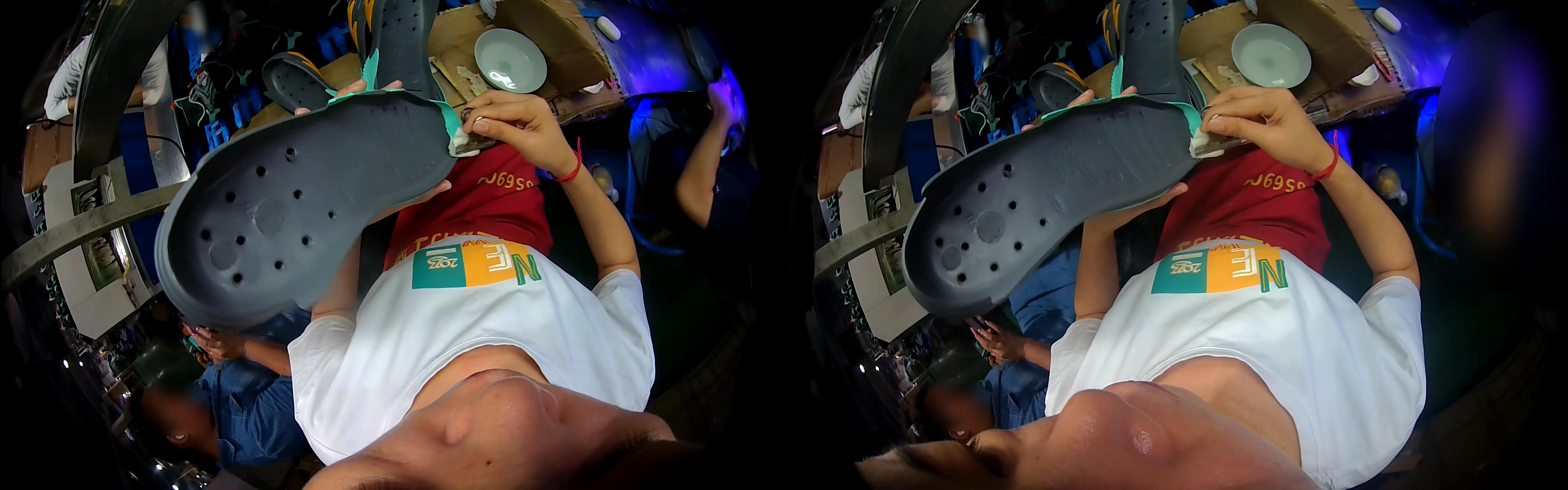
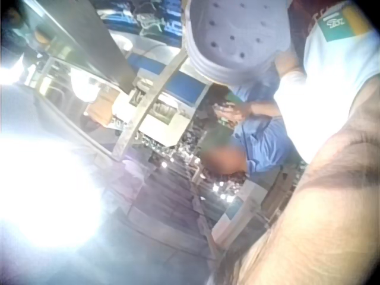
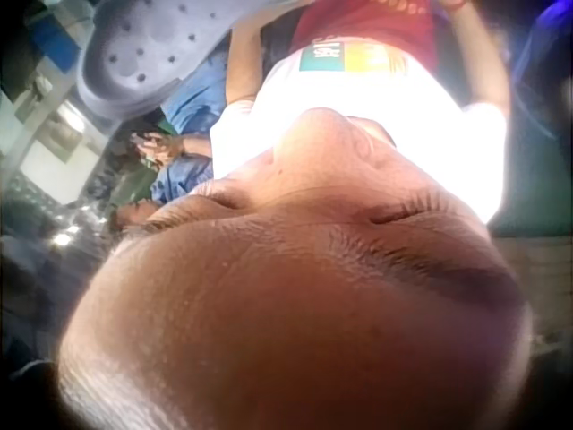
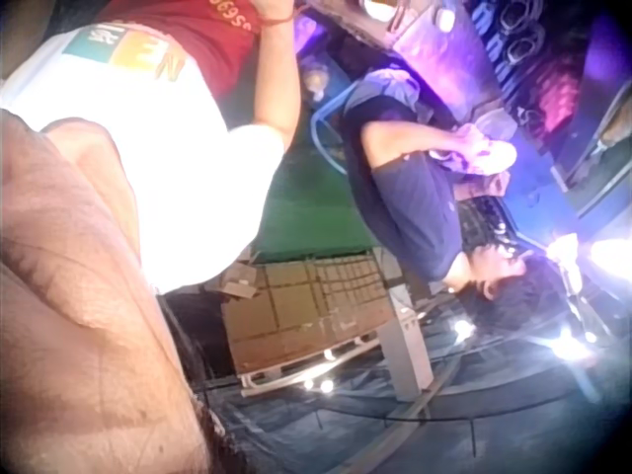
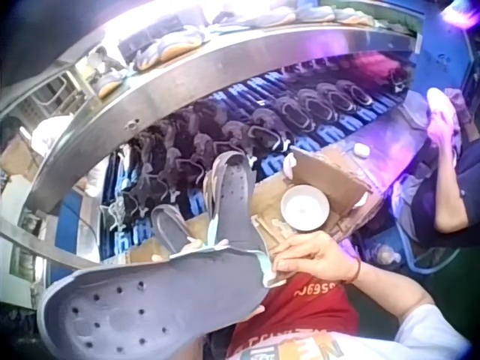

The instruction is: The person repeatedly wipes the soles of multiple dark-colored sandals with a white cloth. They pick up each sandal from a cardboard surface, wipe the sole, and place it back down, continuing the process throughout the clip.

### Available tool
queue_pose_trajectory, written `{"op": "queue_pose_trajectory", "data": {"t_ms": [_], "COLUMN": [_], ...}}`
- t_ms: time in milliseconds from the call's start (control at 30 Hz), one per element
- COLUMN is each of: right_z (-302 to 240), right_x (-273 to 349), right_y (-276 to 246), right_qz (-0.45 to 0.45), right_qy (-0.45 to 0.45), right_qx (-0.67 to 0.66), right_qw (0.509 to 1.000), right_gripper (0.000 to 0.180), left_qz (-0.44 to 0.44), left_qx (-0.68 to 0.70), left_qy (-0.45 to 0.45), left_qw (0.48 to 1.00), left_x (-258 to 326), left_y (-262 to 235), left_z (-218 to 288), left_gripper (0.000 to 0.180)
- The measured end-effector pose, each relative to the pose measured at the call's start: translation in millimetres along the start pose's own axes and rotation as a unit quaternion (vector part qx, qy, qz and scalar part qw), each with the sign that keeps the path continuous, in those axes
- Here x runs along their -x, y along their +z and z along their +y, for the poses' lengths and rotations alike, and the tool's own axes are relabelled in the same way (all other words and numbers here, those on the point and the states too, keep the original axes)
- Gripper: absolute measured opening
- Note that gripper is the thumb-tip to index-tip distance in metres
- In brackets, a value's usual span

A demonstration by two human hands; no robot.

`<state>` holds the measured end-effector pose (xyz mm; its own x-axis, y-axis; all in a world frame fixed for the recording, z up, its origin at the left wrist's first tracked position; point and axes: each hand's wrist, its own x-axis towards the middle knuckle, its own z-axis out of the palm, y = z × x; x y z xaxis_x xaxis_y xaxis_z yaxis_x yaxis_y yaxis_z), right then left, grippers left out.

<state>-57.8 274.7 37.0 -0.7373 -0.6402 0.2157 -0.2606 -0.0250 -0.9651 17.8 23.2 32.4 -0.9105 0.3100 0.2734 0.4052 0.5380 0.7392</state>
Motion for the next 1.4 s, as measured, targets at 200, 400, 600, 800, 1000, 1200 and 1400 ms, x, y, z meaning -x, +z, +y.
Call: {"op": "queue_pose_trajectory", "data": {"t_ms": [200, 400, 600, 800, 1000, 1200, 1400], "right_z": [-9.7, -15.4, -17.6, -21.4, -27.1, -29.3, -47.0], "right_x": [-13.5, -21.0, -15.3, -35.2, -48.7, -47.6, -67.6], "right_y": [-0.6, -4.1, 5.2, 14.7, 18.5, 1.0, 7.7], "right_qz": [0.072, 0.025, 0.019, 0.115, 0.142, -0.001, 0.088], "right_qy": [-0.155, -0.199, -0.024, -0.214, -0.326, -0.315, -0.321], "right_qx": [0.22, 0.278, -0.005, 0.217, 0.298, 0.301, 0.258], "right_qw": [0.96, 0.939, 1.0, 0.945, 0.886, 0.9, 0.907], "right_gripper": [0.013, 0.013, 0.011, 0.013, 0.019, 0.018, 0.016], "left_qz": [0.064, 0.029, 0.077, 0.083, 0.125, 0.089, 0.012], "left_qx": [0.133, -0.045, 0.145, 0.219, 0.244, 0.218, 0.246], "left_qy": [-0.007, 0.057, 0.007, 0.004, -0.032, -0.059, -0.096], "left_qw": [0.989, 0.997, 0.986, 0.972, 0.961, 0.97, 0.964], "left_x": [2.1, 2.3, 1.4, -1.2, 0.1, 2.9, 12.3], "left_y": [11.0, 0.8, 5.6, 9.5, 12.6, 2.4, 2.7], "left_z": [5.3, -0.5, 3.3, 16.0, 23.4, 29.1, 21.7], "left_gripper": [0.09, 0.094, 0.099, 0.113, 0.096, 0.089, 0.107]}}
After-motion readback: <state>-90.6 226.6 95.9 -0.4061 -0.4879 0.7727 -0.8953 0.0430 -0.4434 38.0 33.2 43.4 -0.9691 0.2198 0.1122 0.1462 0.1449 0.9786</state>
